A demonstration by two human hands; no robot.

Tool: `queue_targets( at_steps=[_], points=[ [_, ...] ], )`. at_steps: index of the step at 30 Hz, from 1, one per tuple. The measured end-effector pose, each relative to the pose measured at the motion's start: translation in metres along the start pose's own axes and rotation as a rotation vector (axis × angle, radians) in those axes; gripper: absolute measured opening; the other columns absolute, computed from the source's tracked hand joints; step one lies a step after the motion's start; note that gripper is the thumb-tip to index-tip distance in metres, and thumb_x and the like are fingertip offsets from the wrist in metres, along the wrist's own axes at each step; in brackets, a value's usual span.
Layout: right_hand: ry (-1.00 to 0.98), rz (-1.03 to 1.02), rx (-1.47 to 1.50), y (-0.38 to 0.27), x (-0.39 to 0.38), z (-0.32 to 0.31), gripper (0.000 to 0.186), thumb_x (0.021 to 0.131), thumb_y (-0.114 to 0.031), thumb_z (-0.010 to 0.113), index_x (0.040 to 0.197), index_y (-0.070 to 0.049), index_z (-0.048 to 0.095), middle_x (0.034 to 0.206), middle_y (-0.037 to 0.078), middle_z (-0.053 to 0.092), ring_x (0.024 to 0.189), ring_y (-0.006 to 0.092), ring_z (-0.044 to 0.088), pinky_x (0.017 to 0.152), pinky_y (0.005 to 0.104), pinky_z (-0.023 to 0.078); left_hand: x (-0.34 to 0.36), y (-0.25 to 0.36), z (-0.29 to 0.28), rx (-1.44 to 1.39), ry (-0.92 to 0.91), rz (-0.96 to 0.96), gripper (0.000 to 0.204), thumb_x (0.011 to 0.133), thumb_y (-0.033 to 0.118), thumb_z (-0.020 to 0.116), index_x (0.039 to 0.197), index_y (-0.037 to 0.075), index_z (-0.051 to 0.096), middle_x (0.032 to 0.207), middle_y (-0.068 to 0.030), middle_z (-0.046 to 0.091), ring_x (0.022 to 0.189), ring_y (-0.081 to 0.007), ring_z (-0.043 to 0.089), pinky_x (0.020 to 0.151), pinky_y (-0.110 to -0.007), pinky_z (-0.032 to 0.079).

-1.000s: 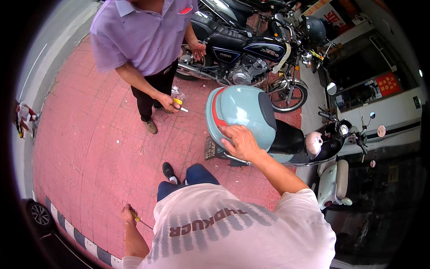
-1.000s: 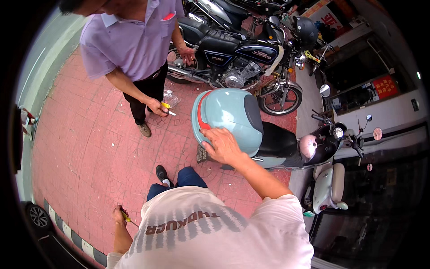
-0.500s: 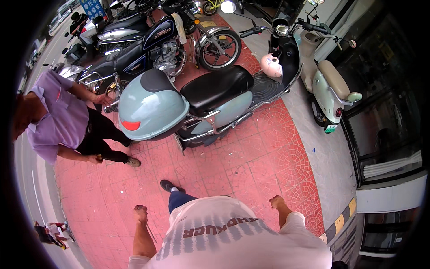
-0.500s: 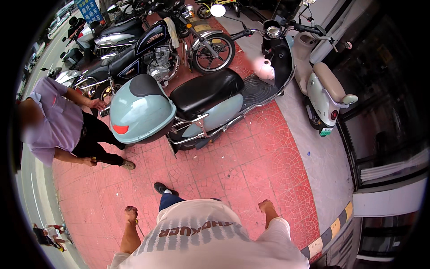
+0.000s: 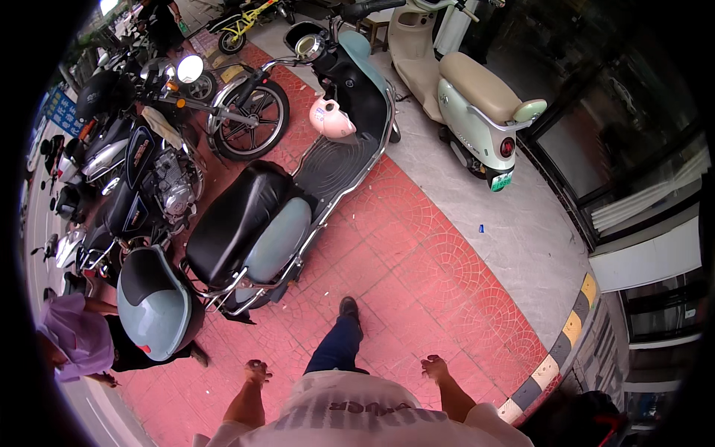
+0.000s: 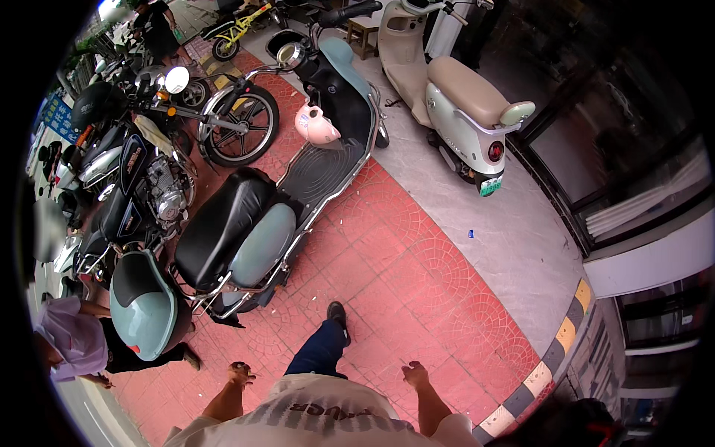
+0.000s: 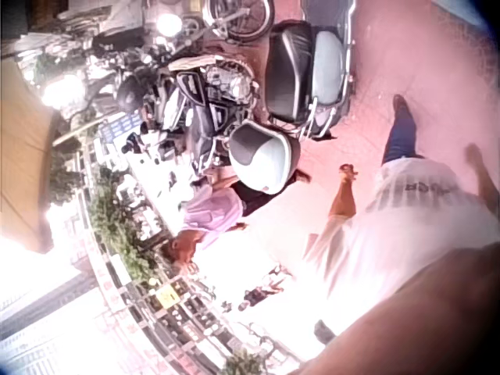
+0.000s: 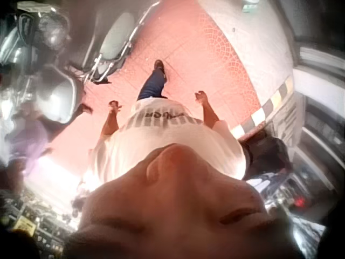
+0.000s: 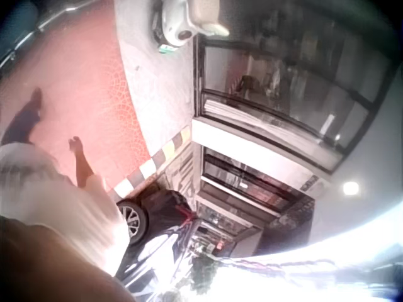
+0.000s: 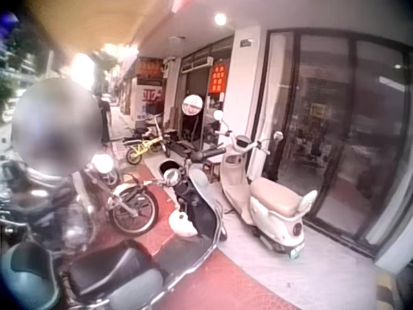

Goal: The person cleans a bicycle part with a cloth and then uses shears to cut a plastic tie on the handlebars of a yellow folding electric bicycle.

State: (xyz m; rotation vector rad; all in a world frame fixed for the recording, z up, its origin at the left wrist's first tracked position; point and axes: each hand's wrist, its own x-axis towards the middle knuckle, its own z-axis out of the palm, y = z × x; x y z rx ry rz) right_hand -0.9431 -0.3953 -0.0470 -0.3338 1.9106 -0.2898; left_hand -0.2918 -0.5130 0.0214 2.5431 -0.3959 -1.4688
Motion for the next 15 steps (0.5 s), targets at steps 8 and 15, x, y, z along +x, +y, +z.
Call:
queue_targets(
  at_steps=[8, 15],
  points=[
    [0.379, -0.147, 0.37, -0.188, -0.096, -0.188, 0.048, 0.092, -0.018, 0.07, 0.134, 0.0, 0.055, 0.093, 0.012, 0.074, 0.068, 0.0201, 0.072, 0.053, 0.0317, 0.051, -0.03, 0.326, 0.205, 0.402, -0.405, 0.515, 0.036, 0.077, 0.018, 0.07, 0.108, 0.002, 0.077, 0.09, -0.0158, 0.077, 0.083, -0.026, 0.075, 0.076, -0.036, 0.059],
    [0.409, 0.058, 0.442, -0.205, -0.009, -0.26, 0.044, 0.092, -0.021, 0.07, 0.13, -0.003, 0.058, 0.088, 0.011, 0.074, 0.06, 0.0206, 0.07, 0.047, 0.034, 0.047, -0.155, 0.625, 0.306, -0.031, -0.617, 0.321, 0.024, 0.082, 0.005, 0.063, 0.106, -0.001, 0.067, 0.092, -0.0125, 0.073, 0.074, -0.0278, 0.075, 0.064, -0.04, 0.061]
  ],
)
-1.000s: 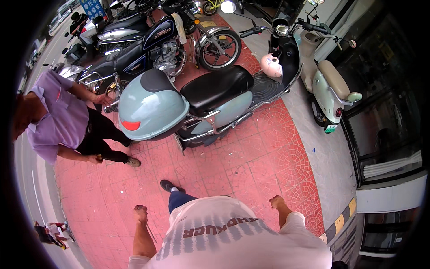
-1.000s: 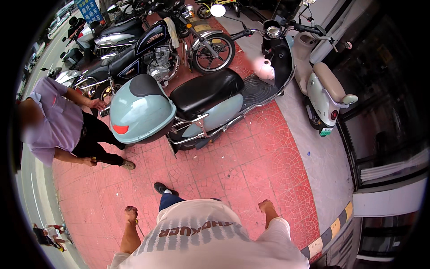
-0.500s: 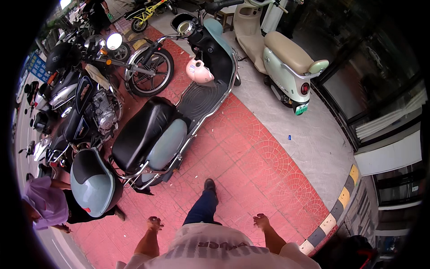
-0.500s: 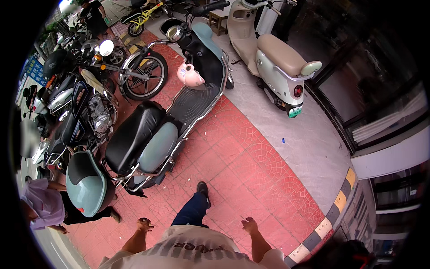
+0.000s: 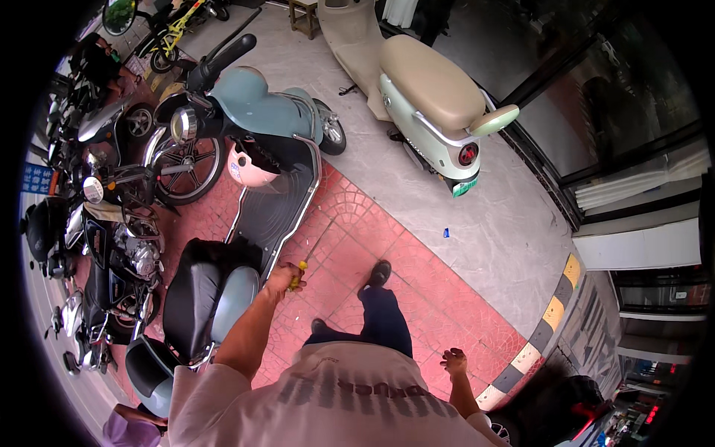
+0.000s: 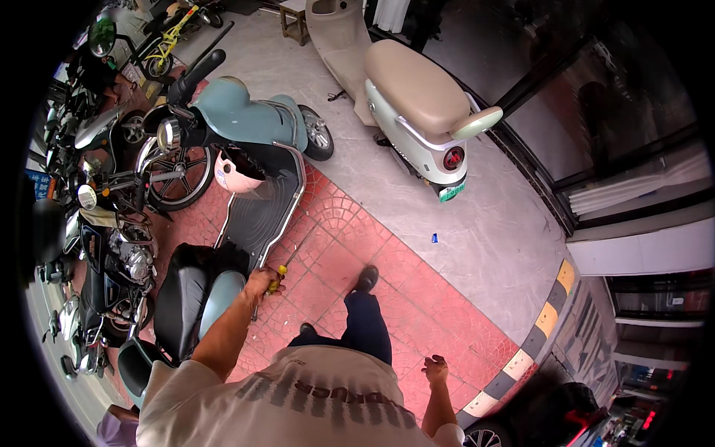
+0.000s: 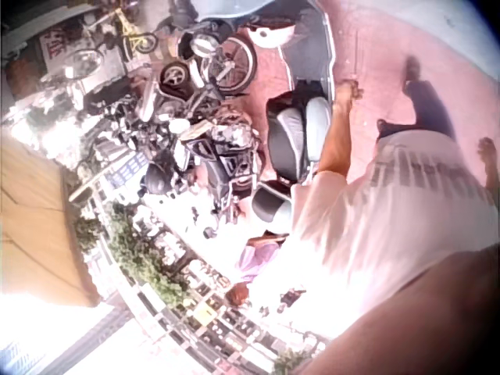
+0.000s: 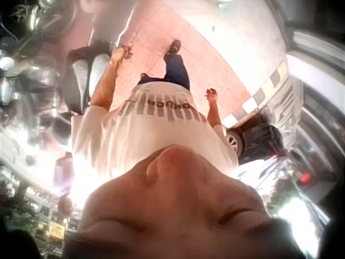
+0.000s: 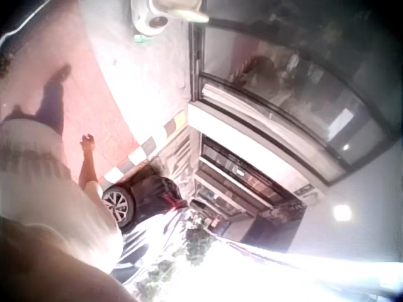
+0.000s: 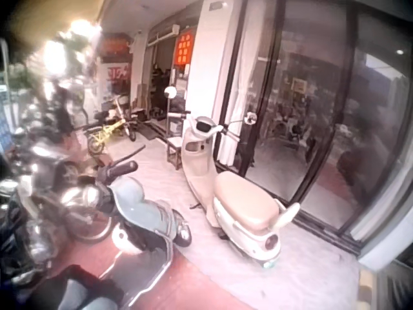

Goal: The person cleans a bicycle part with a cloth and then uses shears to cut a plastic tie on the handlebars of a yellow folding electric bicycle.

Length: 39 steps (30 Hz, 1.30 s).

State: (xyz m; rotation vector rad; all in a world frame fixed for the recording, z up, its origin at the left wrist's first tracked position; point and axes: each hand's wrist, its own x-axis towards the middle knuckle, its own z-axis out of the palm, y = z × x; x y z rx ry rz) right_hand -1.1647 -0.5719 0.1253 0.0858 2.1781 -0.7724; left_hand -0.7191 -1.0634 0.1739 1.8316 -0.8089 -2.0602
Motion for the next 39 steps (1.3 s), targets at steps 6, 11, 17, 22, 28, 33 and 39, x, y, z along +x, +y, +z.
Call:
queue_targets(
  at_steps=[6, 11, 17, 22, 28, 33, 39],
  points=[
    [-0.307, 0.102, -0.038, -0.16, 0.091, 0.027, 0.029, 0.096, -0.026, 0.068, 0.119, -0.009, 0.065, 0.089, 0.007, 0.073, 0.064, 0.0194, 0.07, 0.053, 0.0352, 0.048, 0.029, 0.166, 0.09, -0.284, -0.145, -0.156, 0.027, 0.091, 0.018, 0.05, 0.113, 0.008, 0.062, 0.092, -0.012, 0.071, 0.055, -0.0158, 0.052, 0.05, -0.033, 0.044],
    [-0.461, -0.082, -0.149, -0.35, 0.147, 0.044, 0.041, 0.098, -0.028, 0.066, 0.132, -0.004, 0.06, 0.103, 0.008, 0.074, 0.079, 0.0182, 0.071, 0.064, 0.0345, 0.05, 0.073, 0.286, 0.169, -0.284, -0.091, -0.1, 0.022, 0.098, 0.024, 0.06, 0.116, 0.013, 0.064, 0.084, -0.0065, 0.065, 0.053, -0.0135, 0.048, 0.049, -0.032, 0.042],
    [-0.555, -0.346, -0.13, -0.644, 0.072, 0.092, 0.041, 0.1, -0.01, 0.067, 0.135, 0.009, 0.055, 0.113, 0.013, 0.071, 0.103, 0.0164, 0.066, 0.095, 0.0319, 0.054, 0.222, 0.39, 0.209, -0.538, -0.12, -0.301, 0.007, 0.098, 0.023, 0.064, 0.095, 0.017, 0.061, 0.075, -0.0001, 0.063, 0.053, -0.0127, 0.055, 0.053, -0.034, 0.047],
    [-0.558, -0.479, 0.051, -0.79, 0.043, 0.121, 0.039, 0.103, -0.004, 0.062, 0.139, 0.008, 0.053, 0.113, 0.014, 0.071, 0.106, 0.0198, 0.067, 0.098, 0.0339, 0.054, 0.296, 0.517, 0.217, -0.616, -0.09, -0.243, 0.004, 0.095, 0.021, 0.063, 0.095, 0.017, 0.062, 0.076, -0.002, 0.064, 0.059, -0.0149, 0.059, 0.06, -0.039, 0.052],
    [-0.483, -0.646, -0.08, -0.931, 0.111, 0.177, 0.044, 0.105, -0.022, 0.065, 0.137, 0.006, 0.056, 0.109, 0.01, 0.073, 0.098, 0.0178, 0.068, 0.091, 0.0323, 0.053, 0.345, 0.635, 0.175, -0.399, 0.285, 0.181, 0.021, 0.093, 0.02, 0.066, 0.108, 0.005, 0.065, 0.081, -0.0078, 0.071, 0.07, -0.0234, 0.069, 0.064, -0.041, 0.057],
    [-0.479, -0.822, -0.308, -1.066, 0.134, 0.241, 0.045, 0.103, -0.024, 0.066, 0.137, 0.005, 0.059, 0.101, 0.006, 0.074, 0.09, 0.0133, 0.068, 0.082, 0.027, 0.052, 0.336, 0.713, 0.086, 0.409, 1.082, 0.671, 0.052, 0.091, 0.014, 0.066, 0.137, -0.005, 0.055, 0.141, -0.0263, 0.056, 0.126, -0.0446, 0.058, 0.107, -0.045, 0.049],
    [-0.552, -0.967, -0.747, -1.2, 0.136, 0.372, 0.049, 0.097, -0.023, 0.071, 0.135, 0.005, 0.061, 0.104, 0.012, 0.076, 0.095, 0.0202, 0.071, 0.083, 0.0334, 0.054, 0.333, 0.781, -0.048, 0.44, 1.192, 0.726, 0.054, 0.091, 0.011, 0.067, 0.141, -0.002, 0.055, 0.165, -0.0257, 0.024, 0.145, -0.0462, 0.036, 0.119, -0.05, 0.036]
  ],
)
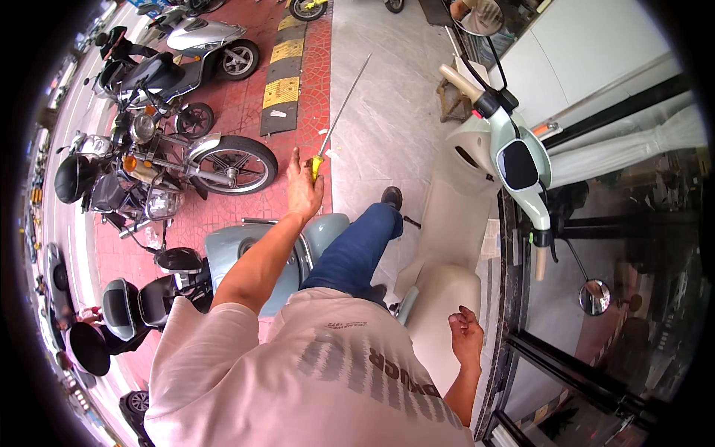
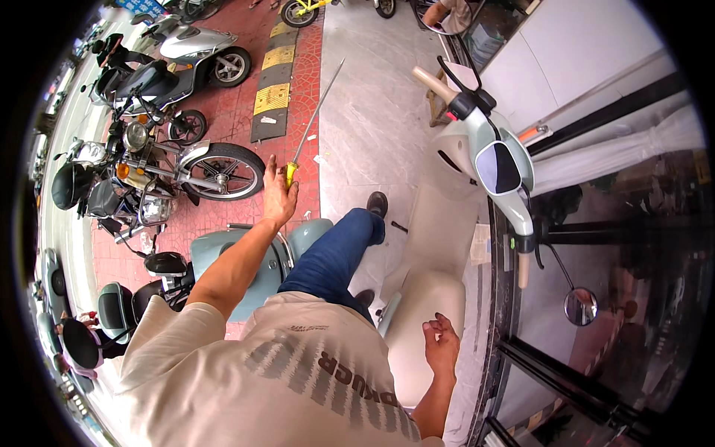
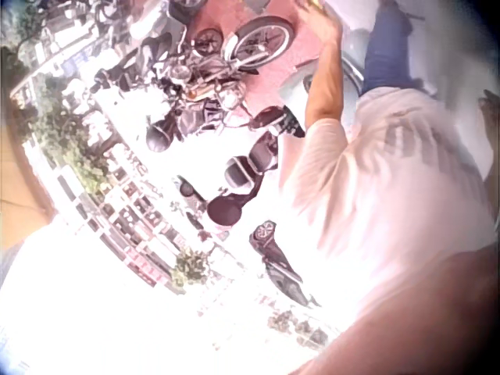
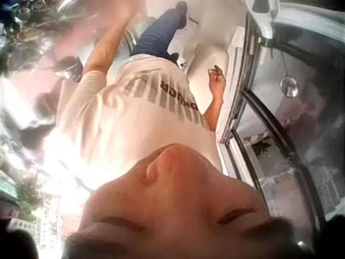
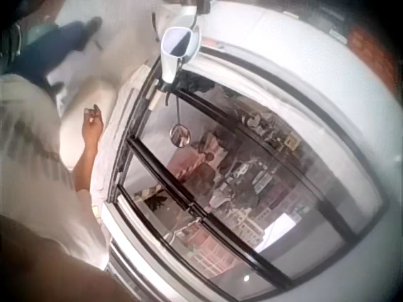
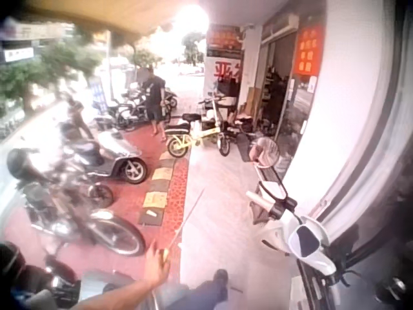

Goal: The person cleans a bicycle part with a cloth and then uses shears to cut a plastic tie on the handlebars of a yellow folding electric bicycle.

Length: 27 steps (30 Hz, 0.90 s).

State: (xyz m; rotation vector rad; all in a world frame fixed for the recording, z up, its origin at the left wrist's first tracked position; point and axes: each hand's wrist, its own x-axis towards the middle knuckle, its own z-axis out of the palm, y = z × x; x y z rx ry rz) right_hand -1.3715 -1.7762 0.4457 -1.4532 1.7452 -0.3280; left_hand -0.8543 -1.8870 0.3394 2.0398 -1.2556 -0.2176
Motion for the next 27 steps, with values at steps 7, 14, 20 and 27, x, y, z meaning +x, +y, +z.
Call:
queue_targets(
  at_steps=[7, 14, 20, 27],
  points=[
    [0.021, 0.101, 0.204, -0.049, 0.167, 0.05, 0.038, 0.098, -0.02, 0.07, 0.126, 0.004, 0.065, 0.094, 0.005, 0.071, 0.087, 0.0182, 0.069, 0.081, 0.028, 0.053, 0.171, -0.143, 0.061, 0.167, -0.013, -0.289, 0.054, 0.087, 0.014, 0.068, 0.139, 0.0, 0.06, 0.165, -0.0295, 0.025, 0.145, -0.0488, 0.035, 0.121, -0.049, 0.033],
    [0.098, 0.794, 0.663, -0.074, 0.283, 0.193, 0.021, 0.102, -0.025, 0.063, 0.11, -0.006, 0.067, 0.077, -0.002, 0.054, 0.068, 0.014, 0.055, 0.061, 0.027, 0.045, 0.408, -0.203, 0.172, -0.531, -0.437, -1.467, 0.02, 0.091, 0.021, 0.067, 0.107, 0.01, 0.066, 0.09, -0.0071, 0.061, 0.08, -0.028, 0.06, 0.094, -0.06, 0.053],
    [0.07, 0.736, 0.645, -0.209, 0.421, 0.227, 0.017, 0.102, -0.025, 0.06, 0.105, -0.01, 0.066, 0.072, -0.001, 0.049, 0.061, 0.0143, 0.049, 0.055, 0.028, 0.039, 0.571, -0.121, 0.187, -0.617, -0.632, -1.338, 0.024, 0.088, 0.022, 0.07, 0.11, 0.013, 0.066, 0.122, -0.0108, 0.055, 0.109, -0.0325, 0.052, 0.095, -0.064, 0.051],
    [0.018, 1.027, 0.733, -0.273, 0.558, 0.292, 0.016, 0.103, -0.026, 0.056, 0.099, -0.013, 0.065, 0.067, -0.001, 0.042, 0.053, 0.0146, 0.042, 0.048, 0.0292, 0.032, 0.784, -0.101, 0.237, -0.475, -0.718, -1.04, 0.05, 0.08, 0.023, 0.079, 0.123, 0.004, 0.066, 0.112, -0.0154, 0.065, 0.105, -0.033, 0.061, 0.086, -0.049, 0.056]
  ],
)
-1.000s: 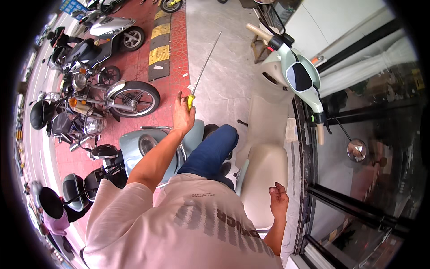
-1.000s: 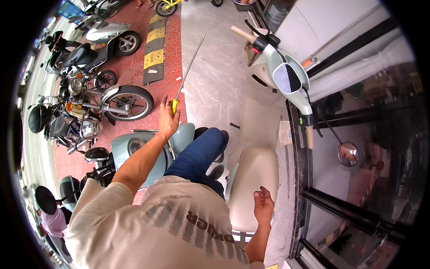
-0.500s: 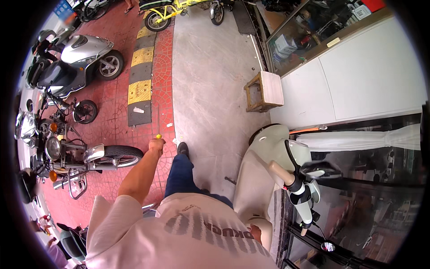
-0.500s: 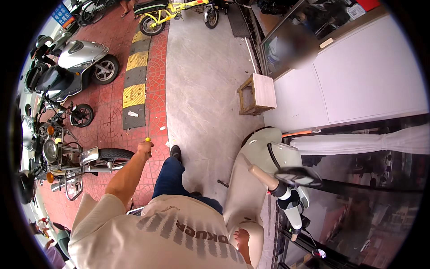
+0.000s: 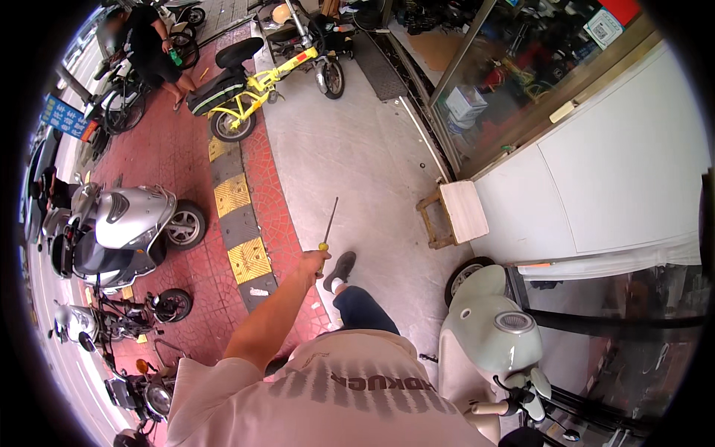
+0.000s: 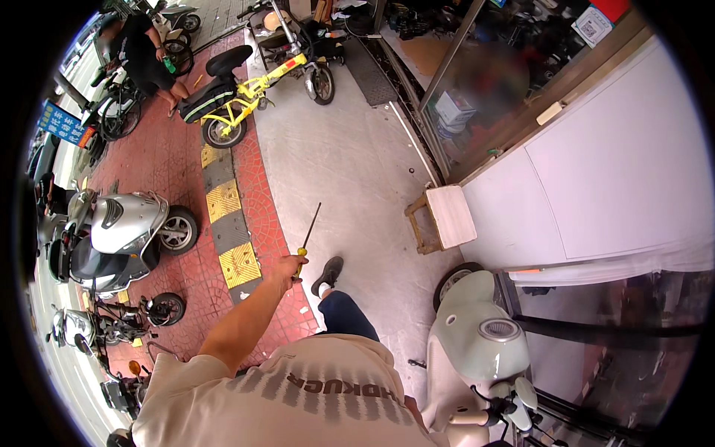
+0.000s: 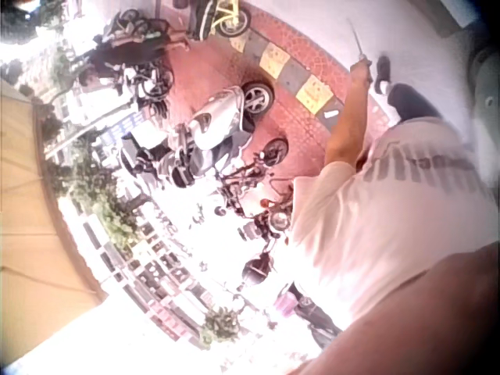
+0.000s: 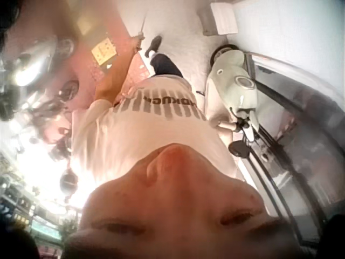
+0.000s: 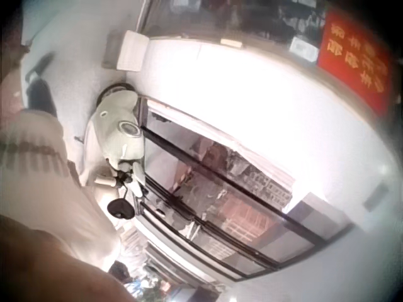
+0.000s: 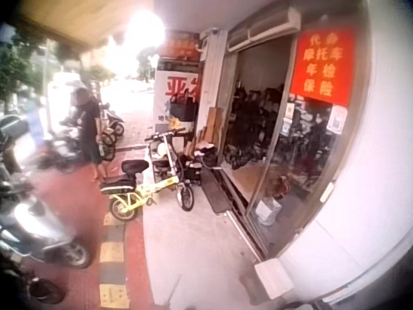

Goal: The person cleans a bicycle part with a cloth and then uses shears to cut a plastic tie on the handlebars of a yellow folding electric bicycle.

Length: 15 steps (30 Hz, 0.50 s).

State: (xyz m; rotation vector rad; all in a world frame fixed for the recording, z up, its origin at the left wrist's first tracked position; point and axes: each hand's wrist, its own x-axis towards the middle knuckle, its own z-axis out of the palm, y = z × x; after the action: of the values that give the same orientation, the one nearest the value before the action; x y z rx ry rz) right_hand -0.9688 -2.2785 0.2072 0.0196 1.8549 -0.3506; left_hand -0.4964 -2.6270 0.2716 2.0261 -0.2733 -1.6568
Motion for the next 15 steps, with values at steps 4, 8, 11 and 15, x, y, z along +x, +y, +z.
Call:
queue_targets(
  at_steps=[4, 8, 11, 15],
  points=[
    [-0.065, 0.211, 0.002, -0.105, 0.051, 0.089, 0.017, 0.104, -0.027, 0.054, 0.096, -0.015, 0.064, 0.064, -0.001, 0.038, 0.049, 0.0147, 0.038, 0.044, 0.0299, 0.029, 0.112, 0.033, -0.084, 0.387, 0.258, 0.27, 0.045, 0.075, 0.025, 0.079, 0.113, 0.001, 0.074, 0.089, -0.0181, 0.074, 0.084, -0.035, 0.072, 0.077, -0.041, 0.058],
    [-0.132, -0.139, -0.238, -0.355, 0.037, 0.185, 0.022, 0.099, -0.034, 0.061, 0.101, -0.013, 0.066, 0.075, 0.002, 0.06, 0.058, 0.0136, 0.054, 0.049, 0.0297, 0.037, 0.154, 0.066, -0.202, 0.68, 0.357, -0.051, 0.052, 0.077, 0.034, 0.077, 0.116, 0.0, 0.075, 0.114, -0.0251, 0.075, 0.111, -0.0388, 0.072, 0.097, -0.044, 0.055],
    [-0.173, -0.467, -0.285, -0.534, -0.003, 0.237, 0.037, 0.099, -0.04, 0.061, 0.122, -0.011, 0.066, 0.105, 0.007, 0.075, 0.086, 0.0205, 0.071, 0.073, 0.0371, 0.052, 0.198, 0.016, -0.289, 0.464, 0.415, -0.261, 0.051, 0.091, 0.042, 0.066, 0.119, 0.0, 0.072, 0.101, -0.0169, 0.076, 0.087, -0.0269, 0.073, 0.074, -0.043, 0.058],
    [-0.188, -0.719, -0.175, -0.722, 0.008, 0.293, 0.032, 0.101, -0.034, 0.063, 0.124, -0.012, 0.064, 0.101, 0.007, 0.074, 0.082, 0.0172, 0.07, 0.07, 0.0339, 0.053, 0.198, 0.059, -0.3, 0.005, 0.581, -0.634, 0.035, 0.097, 0.034, 0.056, 0.101, 0.002, 0.07, 0.082, -0.0128, 0.063, 0.07, -0.0285, 0.062, 0.069, -0.06, 0.055]
  ],
)
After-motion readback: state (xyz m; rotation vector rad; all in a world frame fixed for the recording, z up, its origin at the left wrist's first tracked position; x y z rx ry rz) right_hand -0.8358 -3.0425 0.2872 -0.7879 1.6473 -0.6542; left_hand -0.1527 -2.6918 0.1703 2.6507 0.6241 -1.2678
